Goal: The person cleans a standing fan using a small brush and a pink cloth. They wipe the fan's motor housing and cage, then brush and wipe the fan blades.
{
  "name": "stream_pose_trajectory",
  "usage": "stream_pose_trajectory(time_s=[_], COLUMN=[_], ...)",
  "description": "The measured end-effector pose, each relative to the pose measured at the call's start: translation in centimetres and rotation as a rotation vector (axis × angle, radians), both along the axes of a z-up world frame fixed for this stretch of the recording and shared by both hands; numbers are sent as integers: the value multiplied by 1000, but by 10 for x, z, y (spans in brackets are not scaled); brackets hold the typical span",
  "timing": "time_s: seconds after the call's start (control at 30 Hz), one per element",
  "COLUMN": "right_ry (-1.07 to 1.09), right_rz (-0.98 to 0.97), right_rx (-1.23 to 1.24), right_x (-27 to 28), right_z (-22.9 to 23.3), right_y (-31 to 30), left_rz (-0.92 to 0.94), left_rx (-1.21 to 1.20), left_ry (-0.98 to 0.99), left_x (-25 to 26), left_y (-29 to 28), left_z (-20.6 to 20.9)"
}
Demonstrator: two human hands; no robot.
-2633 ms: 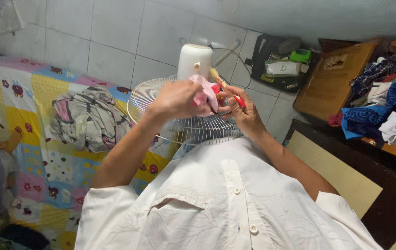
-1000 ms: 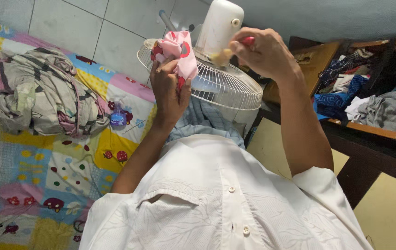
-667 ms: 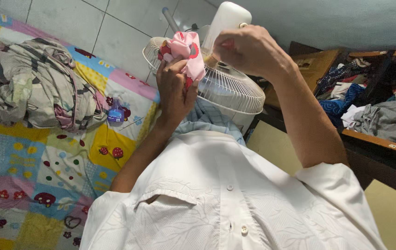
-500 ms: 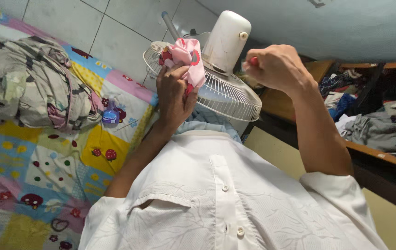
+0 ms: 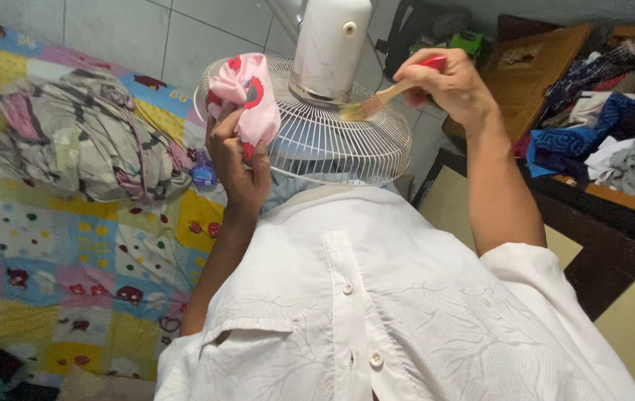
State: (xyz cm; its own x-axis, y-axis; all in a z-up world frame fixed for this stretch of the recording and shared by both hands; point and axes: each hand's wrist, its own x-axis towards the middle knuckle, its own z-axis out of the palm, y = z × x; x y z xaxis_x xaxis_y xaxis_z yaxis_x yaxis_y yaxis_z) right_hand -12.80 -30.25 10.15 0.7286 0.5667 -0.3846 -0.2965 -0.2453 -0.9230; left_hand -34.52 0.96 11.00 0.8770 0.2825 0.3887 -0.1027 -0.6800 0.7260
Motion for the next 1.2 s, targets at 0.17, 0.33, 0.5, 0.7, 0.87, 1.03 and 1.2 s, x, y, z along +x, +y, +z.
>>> stream_pose_trajectory(time_s=[0.17, 0.33, 0.5, 0.7, 0.87, 1.03, 1.2], right_ry=[-100, -297, 122, 4, -844, -386, -105], right_rz=[-23, 63, -34, -123, 67, 149, 126], right_rx=[-296, -327, 6, -121, -634, -316, -170], right_x=[26, 36, 48, 64, 84, 77, 85], right_z=[-35, -67, -84, -115, -143, -162, -162], right_y=[-1, -4, 2, 21, 36, 27, 28], left_rz=[2, 48, 69, 95, 63, 91, 91], left_rx=[37, 45, 30, 18, 55, 1, 15], left_ry=[21, 66, 73, 100, 78, 117, 88], left_x=[5, 2, 3, 7, 8, -1, 8], left_y=[-3, -9, -12, -15, -10, -18, -18], left_z=[4, 7, 11, 9, 7, 12, 14])
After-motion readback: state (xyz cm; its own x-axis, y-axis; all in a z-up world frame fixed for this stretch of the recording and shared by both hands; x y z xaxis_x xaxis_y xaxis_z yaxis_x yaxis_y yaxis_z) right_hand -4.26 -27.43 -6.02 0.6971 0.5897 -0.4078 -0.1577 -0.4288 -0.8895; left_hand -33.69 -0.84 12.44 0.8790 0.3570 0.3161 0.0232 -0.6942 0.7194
